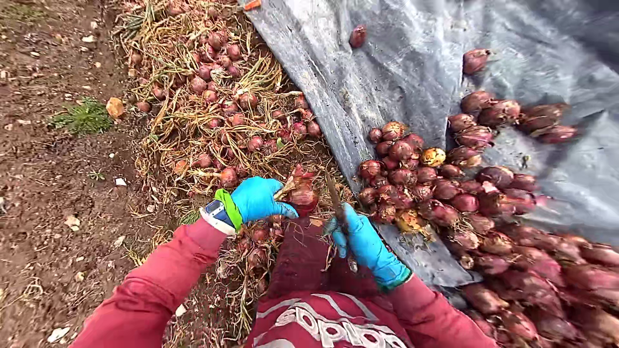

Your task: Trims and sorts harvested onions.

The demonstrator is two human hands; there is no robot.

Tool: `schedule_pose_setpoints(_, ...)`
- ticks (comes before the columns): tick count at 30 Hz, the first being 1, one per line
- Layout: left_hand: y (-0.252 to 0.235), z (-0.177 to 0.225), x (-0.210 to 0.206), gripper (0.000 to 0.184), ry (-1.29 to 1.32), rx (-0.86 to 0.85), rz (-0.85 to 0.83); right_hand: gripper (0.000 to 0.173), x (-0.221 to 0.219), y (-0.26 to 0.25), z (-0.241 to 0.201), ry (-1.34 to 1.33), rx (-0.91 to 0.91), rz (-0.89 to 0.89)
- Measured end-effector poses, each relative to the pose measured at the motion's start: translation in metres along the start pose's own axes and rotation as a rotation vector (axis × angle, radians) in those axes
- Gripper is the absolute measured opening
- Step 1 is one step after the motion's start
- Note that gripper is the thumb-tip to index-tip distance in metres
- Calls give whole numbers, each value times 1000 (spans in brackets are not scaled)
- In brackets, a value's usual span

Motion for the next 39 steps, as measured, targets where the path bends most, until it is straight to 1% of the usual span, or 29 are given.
schedule_pose_setpoints(1, 7, 9, 3, 58, 47, -3, 77, 87, 1, 7, 4, 4, 16, 26)
schedule_pose_setpoints(2, 17, 25, 1, 55, 71, -29, 115, 91, 1, 16, 7, 67, 28, -5)
schedule_pose_setpoints(3, 26, 47, -4, 50, 35, -75, 101, 94, 0, 25, 7, 154, 46, -76)
schedule_pose_setpoints(5, 38, 94, -24, 46, -125, -184, -38, 93, -4, 42, 0, 269, 106, -150)
schedule_pose_setpoints(6, 39, 110, -33, 44, -159, -231, -95, 89, -3, 49, -6, 299, 143, -130)
schedule_pose_setpoints(7, 35, 116, -35, 41, -136, -238, -95, 85, 2, 55, -9, 293, 166, -77)
schedule_pose_setpoints(8, 25, 112, -32, 39, -97, -196, -44, 91, 9, 59, -11, 261, 170, 6)
schedule_pose_setpoints(10, -6, 77, -21, 36, -27, -11, 116, 94, 30, 58, -11, 87, 178, 208)
schedule_pose_setpoints(11, -24, 54, -23, 36, -8, 68, 150, 93, 43, 56, -9, -17, 182, 300)
schedule_pose_setpoints(12, -44, 29, -36, 34, -22, 104, 130, 93, 56, 54, -5, -91, 182, 371)
schedule_pose_setpoints(13, -64, 8, -58, 33, -64, 106, 52, 94, 68, 52, 0, -125, 168, 424)
schedule_pose_setpoints(14, -81, -9, -89, 31, -127, 84, -67, 95, 77, 51, 8, -135, 134, 453)
schedule_pose_setpoints(16, -106, -34, -161, 29, -228, 41, -278, 94, 86, 49, 27, -137, 46, 471)
schedule_pose_setpoints(18, -120, -56, -219, 32, -245, -3, -377, 90, 87, 45, 47, -129, -53, 476)
schedule_pose_setpoints(20, -127, -74, -252, 34, -291, -50, -434, 90, 88, 40, 65, -151, -144, 479)
schedule_pose_setpoints(21, -134, -80, -262, 34, -326, -69, -487, 90, 89, 36, 73, -154, -188, 477)
schedule_pose_setpoints(22, -140, -85, -264, 35, -363, -41, -545, 91, 90, 30, 79, -164, -226, 467)
schedule_pose_setpoints(24, -143, -103, -257, 37, -332, 152, -630, 92, 89, 18, 88, -182, -295, 440)
schedule_pose_setpoints(25, -137, -118, -248, 38, -278, 250, -623, 92, 89, 10, 89, -184, -320, 422)
schedule_pose_setpoints(28, -110, -173, -226, 36, -120, 456, -547, 91, 86, -17, 84, -178, -360, 391)
schedule_pose_setpoints(30, -97, -196, -218, 49, -22, 577, -521, 92, 83, -34, 81, -192, -388, 386)
schedule_pose_setpoints(31, -94, -195, -208, 54, 35, 610, -481, 92, 81, -43, 81, -193, -396, 372)
schedule_pose_setpoints(32, -94, -186, -190, 54, 113, 621, -413, 94, 77, -53, 82, -194, -400, 345)
schedule_pose_setpoints(33, -94, -170, -169, 50, 186, 594, -330, 96, 71, -63, 85, -193, -411, 293)
schedule_pose_setpoints(35, -89, -121, -126, 36, 288, 510, -161, 98, 51, -74, 92, -167, -425, 106)
schedule_pose_setpoints(36, -88, -94, -107, 33, 307, 463, -103, 97, 40, -77, 90, -146, -384, 3)
schedule_pose_setpoints(37, -88, -70, -91, 35, 289, 405, -70, 93, 29, -78, 80, -142, -317, -70)
schedule_pose_setpoints(38, -86, -46, -78, 41, 247, 334, -59, 89, 19, -78, 64, -149, -233, -97)
schedule_pose_setpoints(39, -81, -24, -68, 48, 190, 255, -64, 84, 12, -74, 45, -145, -137, -79)
Point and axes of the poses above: each hand's wrist, its own y-axis away from the middle knuckle, its own x-axis out of the back of the hand, z = x × y, the point moved 3 cm from there along -y, towards the middle knuckle, and after that the axes turned 5 degrees about -y, right-handed, at the moved point
